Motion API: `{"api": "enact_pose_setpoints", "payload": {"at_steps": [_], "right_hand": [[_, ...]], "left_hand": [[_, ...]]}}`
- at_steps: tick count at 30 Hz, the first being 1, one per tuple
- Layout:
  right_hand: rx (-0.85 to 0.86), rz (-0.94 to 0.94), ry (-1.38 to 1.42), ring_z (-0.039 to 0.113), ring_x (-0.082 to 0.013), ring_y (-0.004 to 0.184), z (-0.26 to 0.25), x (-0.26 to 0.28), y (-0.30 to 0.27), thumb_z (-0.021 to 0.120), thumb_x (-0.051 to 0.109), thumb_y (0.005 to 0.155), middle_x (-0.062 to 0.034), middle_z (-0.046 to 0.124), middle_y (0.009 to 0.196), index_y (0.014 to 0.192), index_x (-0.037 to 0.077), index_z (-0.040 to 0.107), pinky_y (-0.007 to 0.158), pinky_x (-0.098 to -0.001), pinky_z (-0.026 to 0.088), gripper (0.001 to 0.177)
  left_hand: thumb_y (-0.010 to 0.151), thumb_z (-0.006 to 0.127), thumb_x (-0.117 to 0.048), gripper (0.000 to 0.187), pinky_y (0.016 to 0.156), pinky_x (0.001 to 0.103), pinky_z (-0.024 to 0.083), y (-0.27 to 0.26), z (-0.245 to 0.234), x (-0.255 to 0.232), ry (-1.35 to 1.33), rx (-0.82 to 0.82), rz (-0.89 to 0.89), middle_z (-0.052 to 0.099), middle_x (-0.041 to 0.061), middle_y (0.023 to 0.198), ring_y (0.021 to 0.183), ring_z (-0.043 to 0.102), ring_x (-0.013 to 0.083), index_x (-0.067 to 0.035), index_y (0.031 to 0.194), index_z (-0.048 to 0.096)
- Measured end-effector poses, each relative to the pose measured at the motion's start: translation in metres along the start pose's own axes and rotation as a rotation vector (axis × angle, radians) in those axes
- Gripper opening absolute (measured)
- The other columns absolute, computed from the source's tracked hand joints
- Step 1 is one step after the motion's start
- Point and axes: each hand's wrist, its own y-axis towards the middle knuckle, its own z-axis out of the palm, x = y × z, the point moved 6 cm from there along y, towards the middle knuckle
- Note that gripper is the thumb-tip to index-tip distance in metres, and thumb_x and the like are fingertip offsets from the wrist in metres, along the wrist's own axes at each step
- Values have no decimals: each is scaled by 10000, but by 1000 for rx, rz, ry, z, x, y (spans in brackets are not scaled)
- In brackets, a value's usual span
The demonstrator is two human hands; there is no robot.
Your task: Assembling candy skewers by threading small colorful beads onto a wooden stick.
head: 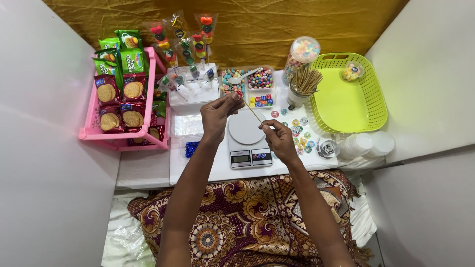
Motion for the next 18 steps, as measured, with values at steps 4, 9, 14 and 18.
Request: {"api": "enact_pose_setpoints", "payload": {"at_steps": [4,9,14,18], "right_hand": [[4,-3,-8,369,-31,323,1,3,-1,524,110,1064,19,392,418,1063,2,667,357,-186,287,179],[17,-6,-33,367,-28,317,2,3,-1,532,104,1061,15,395,400,1072,-12,667,360,-181,273,178],[7,-6,-40,367,-23,324,1,1,-3,545,89,1054,16,400,391,1068,-21,673,364,-177,264,170],[2,-12,-51,366,-14,344,-1,-1,-3,560,75,1047,13,405,388,1065,-30,680,374,-176,254,161]], "left_hand": [[894,845,-193,269,724,270,623,0,-2,0,25,11,-2,792,197,930,865,794,292,-19,1087,774],[882,865,-201,287,731,264,617,-5,-2,-6,64,20,28,791,201,921,864,795,282,-9,1076,775],[880,867,-188,280,723,262,618,-5,-3,-4,64,12,25,790,200,915,855,795,276,-3,1070,777],[878,865,-178,274,706,254,618,-4,-6,-3,47,1,17,789,198,900,837,796,268,6,1060,774]]}}
